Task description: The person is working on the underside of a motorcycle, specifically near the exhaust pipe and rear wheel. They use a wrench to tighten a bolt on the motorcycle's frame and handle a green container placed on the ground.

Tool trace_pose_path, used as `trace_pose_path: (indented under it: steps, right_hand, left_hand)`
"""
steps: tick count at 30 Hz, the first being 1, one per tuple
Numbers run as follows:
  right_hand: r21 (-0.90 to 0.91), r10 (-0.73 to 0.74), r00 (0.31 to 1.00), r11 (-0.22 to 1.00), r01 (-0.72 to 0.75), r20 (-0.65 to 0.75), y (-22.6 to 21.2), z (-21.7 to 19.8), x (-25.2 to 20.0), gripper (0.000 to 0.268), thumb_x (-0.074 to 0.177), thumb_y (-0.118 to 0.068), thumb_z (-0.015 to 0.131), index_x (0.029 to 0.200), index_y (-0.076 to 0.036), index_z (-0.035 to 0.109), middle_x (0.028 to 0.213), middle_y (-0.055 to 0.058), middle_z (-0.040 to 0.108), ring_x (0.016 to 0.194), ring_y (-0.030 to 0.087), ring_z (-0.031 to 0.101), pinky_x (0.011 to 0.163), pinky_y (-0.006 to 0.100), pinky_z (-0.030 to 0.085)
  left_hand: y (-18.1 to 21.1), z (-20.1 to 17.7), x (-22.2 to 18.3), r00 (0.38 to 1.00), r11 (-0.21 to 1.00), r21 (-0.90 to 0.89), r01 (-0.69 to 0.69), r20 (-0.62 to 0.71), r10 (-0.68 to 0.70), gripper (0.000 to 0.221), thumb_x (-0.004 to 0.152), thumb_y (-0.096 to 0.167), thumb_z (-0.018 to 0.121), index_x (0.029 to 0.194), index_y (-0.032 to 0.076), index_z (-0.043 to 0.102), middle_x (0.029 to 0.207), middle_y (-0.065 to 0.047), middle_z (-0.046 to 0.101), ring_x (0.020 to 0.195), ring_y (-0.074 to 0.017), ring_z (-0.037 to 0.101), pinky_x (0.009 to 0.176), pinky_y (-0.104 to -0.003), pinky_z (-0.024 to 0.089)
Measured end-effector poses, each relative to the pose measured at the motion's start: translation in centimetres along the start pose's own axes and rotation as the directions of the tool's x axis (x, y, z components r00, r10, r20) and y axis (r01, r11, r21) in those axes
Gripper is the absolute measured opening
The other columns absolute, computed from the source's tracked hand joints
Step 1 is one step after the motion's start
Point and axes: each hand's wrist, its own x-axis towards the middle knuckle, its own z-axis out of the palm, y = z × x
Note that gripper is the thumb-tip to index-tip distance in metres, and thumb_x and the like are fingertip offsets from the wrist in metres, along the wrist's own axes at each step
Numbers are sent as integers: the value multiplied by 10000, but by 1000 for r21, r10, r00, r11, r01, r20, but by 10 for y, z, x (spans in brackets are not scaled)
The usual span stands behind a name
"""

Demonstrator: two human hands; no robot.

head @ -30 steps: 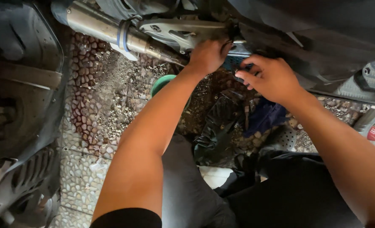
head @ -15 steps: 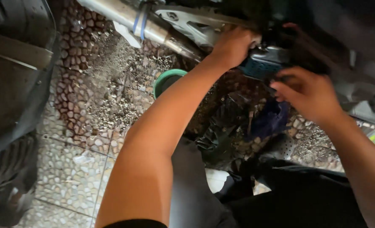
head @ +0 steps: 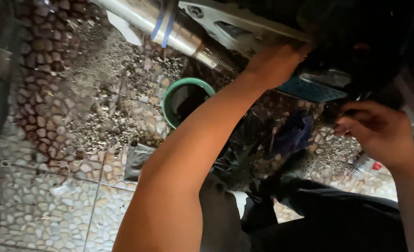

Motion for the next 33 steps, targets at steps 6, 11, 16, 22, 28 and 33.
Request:
trace_pose_path:
  steps: [6,11,16,22,28,33]
  right_hand:
    - [-4,-6,1000,1000,6,-16,6,0,-1,312,982,-42,677,1266,80,633,987,182,743,897,263,763,804,379,641]
    - [71,68,997,995,-66,-25,3,3,1,324,962,-43,683,1267,61,645,997,173,751,875,251,761,762,378,633]
    - [105,74,997,992,-73,0,-3,6,4,341,931,-52,704,1255,49,664,981,169,767,854,234,764,743,366,626]
    - [127,77,997,989,-79,20,-14,10,7,343,906,-91,717,1226,29,681,951,154,781,849,210,771,740,354,636]
    - [142,165,985,975,-171,56,-21,15,10,331,893,-99,725,1210,-6,704,908,130,792,808,178,759,714,340,629]
    - [95,133,989,986,-138,61,-23,16,11,299,892,-142,744,1168,-28,727,833,98,791,734,152,740,664,309,602]
  left_hand:
    - [9,-16,12,986,971,-197,134,-70,-150,301,946,311,691,1226,200,694,955,-120,773,803,-339,757,683,-494,604]
    - [16,-12,17,973,965,-227,132,-154,-169,367,926,387,736,1213,167,683,979,-113,776,830,-334,752,702,-490,605]
    - [8,1,16,975,913,-345,218,33,-220,477,955,391,736,1340,124,642,1047,-152,760,825,-322,753,766,-492,604]
    - [5,-18,13,985,912,-379,159,-5,-174,546,913,402,783,1315,61,642,1179,-187,731,1048,-364,708,844,-473,601]
    - [17,-38,16,923,905,-235,355,241,-299,465,901,428,813,1140,48,692,990,-166,757,901,-339,746,774,-453,594]
    - [41,-76,29,964,959,-156,238,157,-214,556,753,426,847,1156,72,702,943,-180,764,838,-382,734,665,-494,568]
